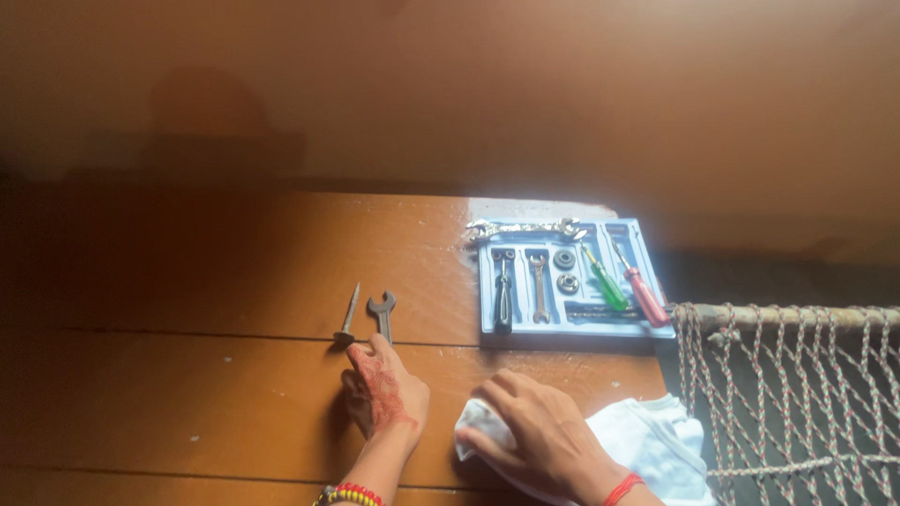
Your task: The person wipes various tools including a screwdriver, washers, and wrenches with a white cloth, then places them into a blue toolbox. The person also wipes a nail and places it on the table. The tools are arranged neatly inside the toolbox.
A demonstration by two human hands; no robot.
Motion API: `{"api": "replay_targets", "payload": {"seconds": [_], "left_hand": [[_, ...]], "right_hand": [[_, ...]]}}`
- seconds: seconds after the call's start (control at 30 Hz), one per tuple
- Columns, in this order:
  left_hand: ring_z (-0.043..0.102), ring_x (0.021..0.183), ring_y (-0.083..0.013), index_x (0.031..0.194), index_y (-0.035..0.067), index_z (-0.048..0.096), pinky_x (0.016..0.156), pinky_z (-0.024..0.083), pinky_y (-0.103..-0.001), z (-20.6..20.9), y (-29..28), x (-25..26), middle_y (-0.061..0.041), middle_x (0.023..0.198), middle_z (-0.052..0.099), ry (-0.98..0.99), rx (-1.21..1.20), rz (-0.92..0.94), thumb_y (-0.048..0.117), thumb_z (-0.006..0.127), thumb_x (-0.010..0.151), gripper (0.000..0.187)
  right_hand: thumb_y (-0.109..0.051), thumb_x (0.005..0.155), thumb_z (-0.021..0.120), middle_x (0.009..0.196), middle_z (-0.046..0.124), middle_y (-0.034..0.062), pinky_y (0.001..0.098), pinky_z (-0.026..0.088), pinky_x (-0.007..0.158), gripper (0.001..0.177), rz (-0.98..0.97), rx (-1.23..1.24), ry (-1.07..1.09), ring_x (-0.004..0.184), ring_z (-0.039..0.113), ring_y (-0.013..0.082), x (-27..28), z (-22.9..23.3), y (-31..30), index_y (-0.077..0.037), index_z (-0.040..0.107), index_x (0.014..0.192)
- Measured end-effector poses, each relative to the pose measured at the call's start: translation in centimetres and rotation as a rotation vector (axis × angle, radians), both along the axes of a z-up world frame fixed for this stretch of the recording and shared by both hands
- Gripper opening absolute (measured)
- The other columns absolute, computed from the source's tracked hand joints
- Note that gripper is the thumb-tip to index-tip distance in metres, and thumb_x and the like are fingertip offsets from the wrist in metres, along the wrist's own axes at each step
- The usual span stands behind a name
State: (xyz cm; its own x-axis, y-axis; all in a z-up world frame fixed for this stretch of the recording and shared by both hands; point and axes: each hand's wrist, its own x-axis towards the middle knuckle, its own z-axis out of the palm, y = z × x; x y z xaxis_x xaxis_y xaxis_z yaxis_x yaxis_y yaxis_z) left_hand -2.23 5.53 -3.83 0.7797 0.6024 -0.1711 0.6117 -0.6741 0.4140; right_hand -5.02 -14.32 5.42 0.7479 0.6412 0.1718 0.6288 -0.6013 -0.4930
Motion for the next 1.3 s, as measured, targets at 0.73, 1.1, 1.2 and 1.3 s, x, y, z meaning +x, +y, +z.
{"api": "replay_targets", "payload": {"seconds": [0.73, 1.1, 1.2, 1.3], "left_hand": [[0.062, 0.059, -0.01, 0.086, -0.001, 0.078, 0.053, 0.048, -0.026, 0.2, 4.3, -1.3, -0.009, 0.075, 0.074, -0.367, -0.929, 0.121, 0.016, 0.068, 0.082, 0.02], [0.047, 0.046, -0.0074, 0.077, -0.007, 0.074, 0.042, 0.039, -0.022, 5.3, 6.7, -3.9, -0.014, 0.066, 0.071, -0.112, -1.089, -0.074, 0.008, 0.06, 0.076, 0.02], [0.049, 0.047, -0.0068, 0.081, -0.006, 0.076, 0.042, 0.041, -0.019, 4.6, 5.0, -3.7, -0.014, 0.069, 0.073, -0.048, -1.176, -0.077, 0.007, 0.06, 0.075, 0.022], [0.054, 0.048, -0.0075, 0.085, -0.008, 0.074, 0.042, 0.043, -0.02, 3.4, 2.3, -3.3, -0.015, 0.071, 0.075, 0.006, -1.29, -0.148, 0.008, 0.061, 0.078, 0.022]], "right_hand": [[-0.001, 0.083, 0.068, 0.102, 0.068, 0.0113, 0.041, 0.055, 0.083, 0.031, -0.078, 0.129, -0.083, 0.096, 0.067, 0.0322, -2.8, -4.7, -2.5, -0.013, 0.074, 0.111], [0.001, 0.088, 0.062, 0.107, 0.066, 0.0174, 0.0456, 0.052, 0.077, 0.029, -0.382, 0.266, -0.114, 0.097, 0.067, 0.0401, -3.4, -3.5, -3.7, -0.009, 0.067, 0.115], [0.001, 0.088, 0.061, 0.107, 0.064, 0.0188, 0.046, 0.051, 0.077, 0.03, -0.468, 0.274, -0.139, 0.096, 0.065, 0.0415, -3.3, -3.7, -3.5, -0.008, 0.066, 0.116], [0.004, 0.086, 0.06, 0.111, 0.061, 0.0211, 0.0458, 0.052, 0.077, 0.038, -0.436, 0.266, -0.15, 0.096, 0.065, 0.0418, -3.3, -3.9, -3.3, -0.007, 0.064, 0.122]]}}
